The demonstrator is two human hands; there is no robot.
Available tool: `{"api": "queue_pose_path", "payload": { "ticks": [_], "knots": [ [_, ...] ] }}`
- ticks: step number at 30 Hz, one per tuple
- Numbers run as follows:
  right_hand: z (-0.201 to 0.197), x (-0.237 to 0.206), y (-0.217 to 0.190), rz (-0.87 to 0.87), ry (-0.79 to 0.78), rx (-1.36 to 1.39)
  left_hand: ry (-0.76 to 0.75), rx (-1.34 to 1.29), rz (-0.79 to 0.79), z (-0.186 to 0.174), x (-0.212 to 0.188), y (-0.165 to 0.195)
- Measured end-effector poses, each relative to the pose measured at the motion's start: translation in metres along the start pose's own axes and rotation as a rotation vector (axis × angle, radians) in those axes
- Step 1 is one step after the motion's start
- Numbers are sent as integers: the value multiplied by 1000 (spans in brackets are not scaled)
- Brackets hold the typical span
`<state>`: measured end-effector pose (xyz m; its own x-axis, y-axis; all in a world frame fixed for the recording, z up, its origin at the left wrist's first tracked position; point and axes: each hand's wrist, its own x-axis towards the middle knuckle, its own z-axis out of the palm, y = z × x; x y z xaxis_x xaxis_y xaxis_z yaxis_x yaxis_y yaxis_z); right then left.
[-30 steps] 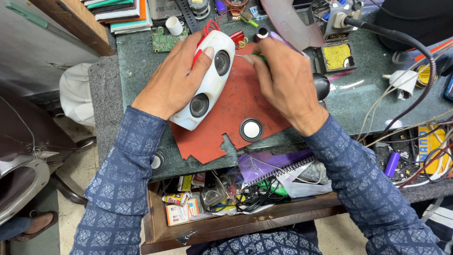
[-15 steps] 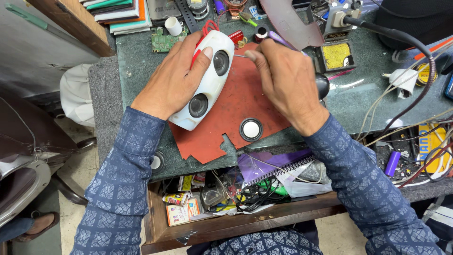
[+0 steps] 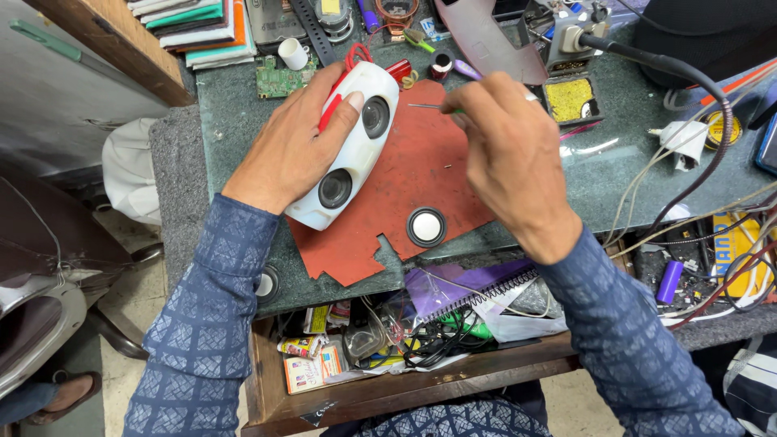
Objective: The person removes a red plastic cover from a white portable speaker, then uses a green screwdriver to remove several screws from the speaker's casing. The person separates the casing halves to expose the internal circuit board and speakers, then manipulates the circuit board and wires.
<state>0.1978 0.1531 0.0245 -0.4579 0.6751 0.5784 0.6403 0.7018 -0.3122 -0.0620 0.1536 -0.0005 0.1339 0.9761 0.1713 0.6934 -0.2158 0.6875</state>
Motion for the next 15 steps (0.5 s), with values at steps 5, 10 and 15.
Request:
{"api": "queue_pose_path", "payload": {
  "ticks": [5,10,15],
  "knots": [
    [-19,-19,-3,137,68,-35,-30,117,-40,-2,-5,26],
    [-27,-36,-3,211,105,-54,-32,243,157,16,-23,65],
    [-28,-53,-3,260,120,-28,14,451,309,21,-34,81]
  ]
}}
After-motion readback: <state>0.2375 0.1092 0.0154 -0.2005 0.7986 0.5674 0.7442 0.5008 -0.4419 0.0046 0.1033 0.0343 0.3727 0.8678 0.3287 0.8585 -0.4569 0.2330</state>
